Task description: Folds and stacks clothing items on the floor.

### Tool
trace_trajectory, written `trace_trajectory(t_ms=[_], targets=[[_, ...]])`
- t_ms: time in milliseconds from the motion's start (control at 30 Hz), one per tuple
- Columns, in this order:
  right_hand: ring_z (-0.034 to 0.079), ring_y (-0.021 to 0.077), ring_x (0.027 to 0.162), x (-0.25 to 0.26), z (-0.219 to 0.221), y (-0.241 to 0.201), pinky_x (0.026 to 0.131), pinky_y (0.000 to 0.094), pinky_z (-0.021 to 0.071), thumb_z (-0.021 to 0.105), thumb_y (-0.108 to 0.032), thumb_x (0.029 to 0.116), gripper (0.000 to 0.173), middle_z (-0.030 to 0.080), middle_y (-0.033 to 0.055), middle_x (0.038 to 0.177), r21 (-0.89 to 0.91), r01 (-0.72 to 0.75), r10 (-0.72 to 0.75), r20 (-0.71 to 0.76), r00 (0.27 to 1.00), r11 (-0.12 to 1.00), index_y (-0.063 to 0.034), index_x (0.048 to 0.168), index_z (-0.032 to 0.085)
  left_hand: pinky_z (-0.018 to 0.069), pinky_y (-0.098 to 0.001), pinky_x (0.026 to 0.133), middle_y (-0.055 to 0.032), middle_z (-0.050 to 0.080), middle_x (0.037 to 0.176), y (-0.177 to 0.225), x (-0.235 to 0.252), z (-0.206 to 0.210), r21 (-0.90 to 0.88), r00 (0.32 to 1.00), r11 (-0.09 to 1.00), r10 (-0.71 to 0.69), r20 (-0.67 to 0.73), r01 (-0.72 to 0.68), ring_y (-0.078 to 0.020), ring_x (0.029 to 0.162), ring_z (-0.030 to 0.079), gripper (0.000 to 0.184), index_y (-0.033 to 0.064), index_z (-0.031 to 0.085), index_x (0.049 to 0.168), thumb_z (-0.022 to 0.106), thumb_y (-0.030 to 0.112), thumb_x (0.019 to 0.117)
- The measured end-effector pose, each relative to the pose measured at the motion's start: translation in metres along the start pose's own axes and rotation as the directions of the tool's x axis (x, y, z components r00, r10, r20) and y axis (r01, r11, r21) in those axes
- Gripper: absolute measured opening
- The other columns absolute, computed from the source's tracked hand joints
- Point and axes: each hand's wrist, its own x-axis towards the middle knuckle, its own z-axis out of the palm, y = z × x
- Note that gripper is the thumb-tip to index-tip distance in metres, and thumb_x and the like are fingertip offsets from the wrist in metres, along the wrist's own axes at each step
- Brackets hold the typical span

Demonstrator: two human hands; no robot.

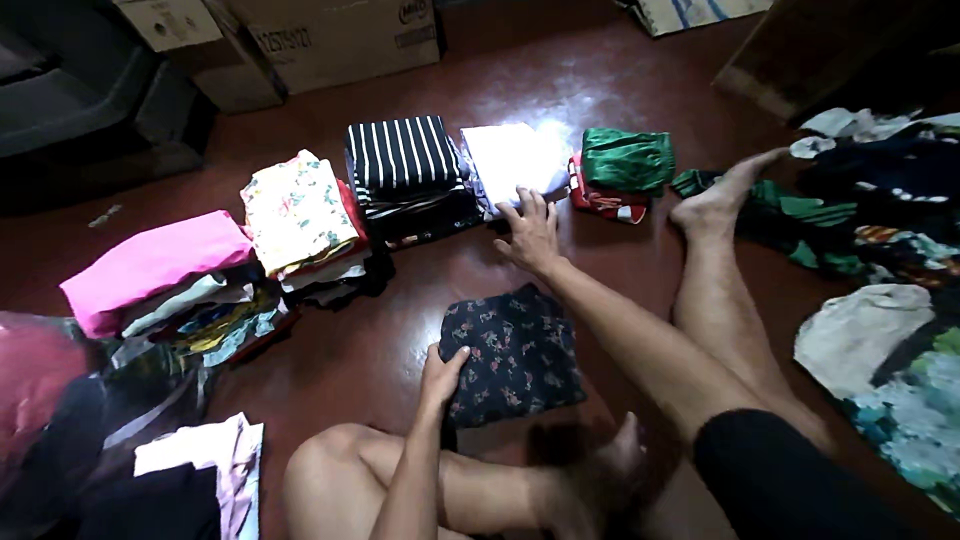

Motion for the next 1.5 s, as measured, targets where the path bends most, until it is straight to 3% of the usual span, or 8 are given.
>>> trace_trajectory(t_ms=[133,300,633,833,1000,1133,1300,1500], targets=[[0.008,0.0483,0.156,0.065,0.028,-0.009,0.111,0.0852,0.0045,0.084,-0.041,0.0757,0.09,0.016,0.0178,0.171,-0.07,-0.058,0.065,0.107,0.992,0.996,-0.0343,0.155,0.043,0.0513,-0.0542,0.104,-0.0202,0.064,0.131,0.005,-0.002,-0.004,0.156,1.0,0.988,0.006,-0.003,-0.006,-0.0311,0.121,0.064,0.076,0.0076,0.045,0.149,0.07,0.052,0.0924],[0.015,0.0548,0.152,0.087,0.058,0.027,0.103,0.0915,0.0052,0.072,-0.046,0.0873,0.064,0.034,0.016,0.165,-0.237,-0.102,0.155,0.215,0.964,0.966,-0.0387,0.148,0.053,0.0484,-0.0534,0.109,-0.0189,0.057,0.143,0.001,-0.006,-0.003,0.246,1.0,0.969,0.012,0.017,-0.016,-0.0293,0.13,0.059,0.083,0.0102,0.04,0.153,0.064,0.061,0.0921],[0.003,0.053,0.155,0.09,0.011,0.082,0.104,0.0905,0.003,0.067,-0.063,0.0874,0.078,0.021,0.0186,0.169,-0.107,-0.17,0.193,0.267,0.944,0.98,-0.0363,0.157,0.042,0.0473,-0.054,0.109,-0.0227,0.047,0.151,0.009,-0.015,-0.007,0.284,1.0,0.958,0.029,-0.003,-0.027,-0.034,0.133,0.055,0.084,0.0093,0.038,0.156,0.065,0.058,0.0926],[0.06,0.0386,0.124,0.0,0.005,0.025,0.105,0.0585,0.0481,0.07,-0.036,0.0958,0.055,0.062,0.0225,0.132,0.35,-0.269,0.208,0.202,0.957,0.897,-0.0033,0.138,0.058,0.0469,-0.0564,0.109,-0.0247,0.043,0.154,0.016,-0.032,-0.017,0.321,1.0,0.947,0.025,0.016,-0.029,-0.0371,0.134,0.053,0.089,0.0098,0.031,0.16,0.062,0.061,0.0939],[0.058,0.0398,0.126,0.025,0.063,-0.02,0.103,0.0591,0.049,0.081,-0.028,0.0857,0.073,0.055,0.0235,0.141,0.435,-0.374,0.244,0.325,0.914,0.819,-0.0046,0.146,0.048,0.0471,-0.0543,0.109,-0.0235,0.04,0.156,0.012,-0.033,-0.005,0.356,0.999,0.934,0.029,0.033,-0.039,-0.0362,0.135,0.053,0.093,0.0094,0.025,0.163,0.065,0.057,0.0931],[0.063,0.0411,0.115,0.066,0.115,-0.043,0.089,0.0596,0.0553,0.085,-0.018,0.0808,0.097,0.051,0.0248,0.145,0.599,-0.613,0.481,0.39,0.785,0.515,-0.0166,0.16,0.028,0.047,-0.0546,0.11,-0.0238,0.039,0.157,0.004,-0.033,-0.01,0.282,1.0,0.959,0.001,0.03,-0.01,-0.0356,0.137,0.051,0.092,0.0092,0.028,0.162,0.066,0.057,0.0928],[0.072,0.034,0.093,0.088,0.12,-0.053,0.076,0.0525,0.0606,0.058,-0.005,0.0937,0.043,0.068,0.0207,0.118,0.623,-0.753,0.667,0.472,0.576,0.21,-0.0116,0.136,0.058,0.0484,-0.0529,0.109,-0.024,0.041,0.155,0.004,-0.027,-0.002,0.28,0.999,0.96,0.016,0.032,-0.025,-0.0349,0.135,0.053,0.089,0.009,0.031,0.16,0.067,0.055,0.0923],[0.074,0.0309,0.09,0.07,0.111,-0.025,0.08,0.0505,0.0613,0.055,-0.011,0.0993,0.032,0.071,0.0186,0.112,0.55,-0.754,0.648,0.435,0.626,0.359,-0.0082,0.13,0.065,0.0484,-0.0522,0.108,-0.024,0.041,0.154,0.008,-0.023,0.001,0.298,0.999,0.954,0.028,0.036,-0.037,-0.0346,0.134,0.053,0.089,0.0092,0.031,0.16,0.066,0.055,0.0923]])
